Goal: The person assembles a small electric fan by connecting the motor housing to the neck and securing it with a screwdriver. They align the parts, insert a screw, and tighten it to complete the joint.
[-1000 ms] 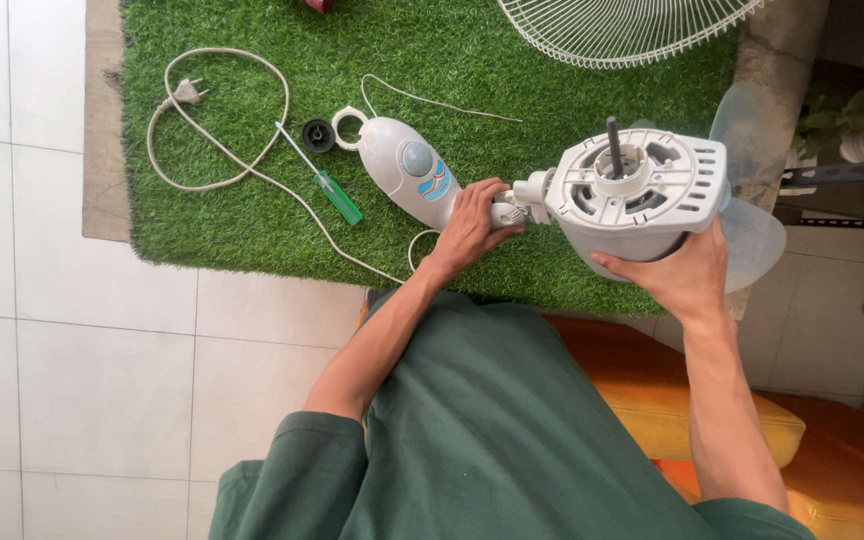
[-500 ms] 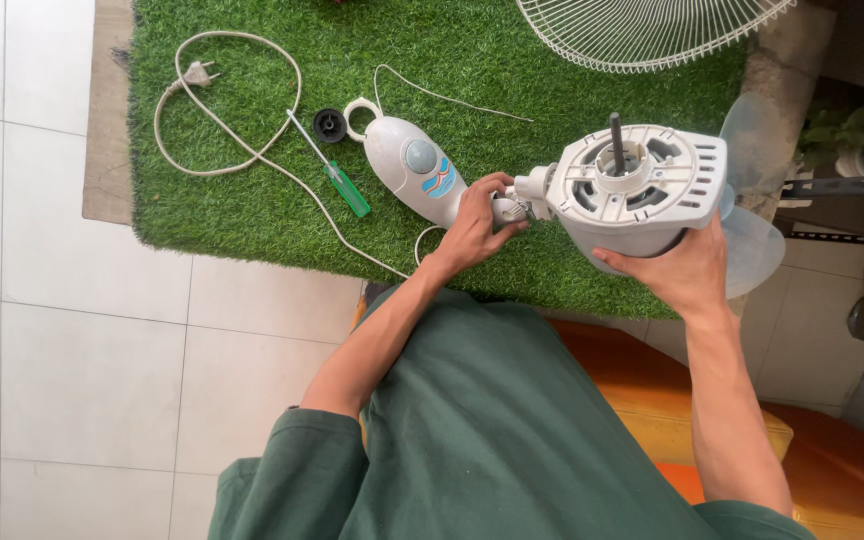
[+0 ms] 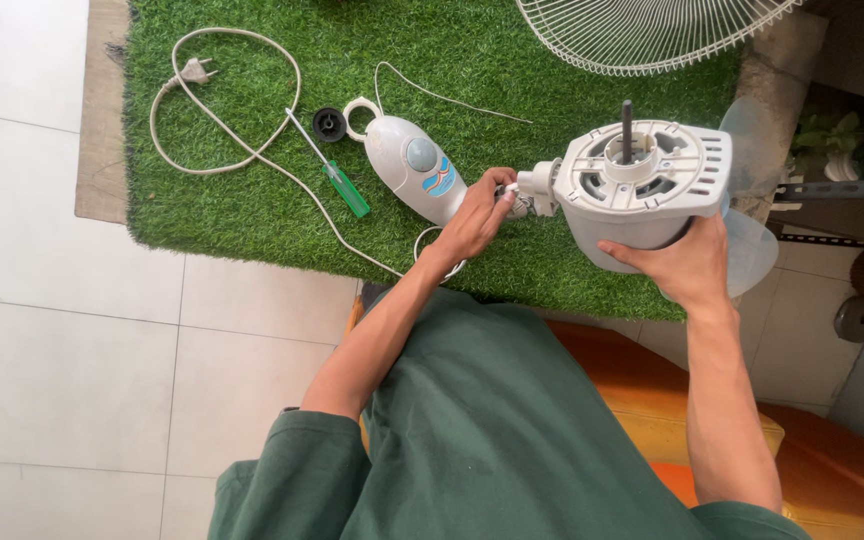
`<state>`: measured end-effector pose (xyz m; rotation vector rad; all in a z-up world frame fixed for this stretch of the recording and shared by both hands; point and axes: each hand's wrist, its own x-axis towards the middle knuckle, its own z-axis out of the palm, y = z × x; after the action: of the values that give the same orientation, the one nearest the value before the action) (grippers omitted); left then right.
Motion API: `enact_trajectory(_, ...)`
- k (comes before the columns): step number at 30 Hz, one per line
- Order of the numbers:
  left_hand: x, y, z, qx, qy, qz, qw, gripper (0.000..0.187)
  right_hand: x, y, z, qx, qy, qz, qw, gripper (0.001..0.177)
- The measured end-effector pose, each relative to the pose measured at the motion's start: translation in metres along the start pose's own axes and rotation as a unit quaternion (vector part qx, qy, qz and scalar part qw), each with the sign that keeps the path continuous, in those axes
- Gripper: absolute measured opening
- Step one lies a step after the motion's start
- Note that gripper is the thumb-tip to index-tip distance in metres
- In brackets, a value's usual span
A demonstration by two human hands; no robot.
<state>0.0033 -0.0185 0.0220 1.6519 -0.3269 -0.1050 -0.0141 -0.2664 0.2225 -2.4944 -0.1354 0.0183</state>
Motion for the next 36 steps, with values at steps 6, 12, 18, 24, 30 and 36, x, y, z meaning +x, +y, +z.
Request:
enact_trajectory(6, 0.004, -0.001, -0.001, 0.026, -0.038, -0.016, 0.999, 0.033, 0.005, -0.011, -0.005, 0.012, -0.012, 0.015, 1.000, 0.102)
enact_trajectory(12, -0.008, -0.019, -0.009, 0.002, -0.046, 0.026, 0.999, 0.044, 0.015, -0.031, -0.009, -0.027, -0.037, 0.000, 0.999, 0.107)
enact_trajectory(18, -0.015, -0.029, -0.010, 0.059, -0.047, 0.071, 0.995, 0.061, 0.025, -0.044, -0.012, -0.050, -0.074, -0.024, 0.996, 0.113)
enact_trajectory(24, -0.014, -0.023, -0.012, 0.062, -0.039, 0.065, 0.995, 0.055, 0.021, -0.052, -0.004, -0.026, -0.056, -0.056, 0.997, 0.113)
enact_trajectory(30, -0.012, -0.013, 0.003, 0.051, 0.004, -0.018, 0.999, 0.051, 0.024, -0.053, -0.005, -0.008, -0.066, -0.044, 0.997, 0.111)
enact_trajectory(36, -0.008, -0.014, 0.001, 0.052, -0.013, 0.017, 0.998, 0.051, 0.027, -0.048, -0.004, -0.045, -0.071, -0.034, 0.996, 0.114)
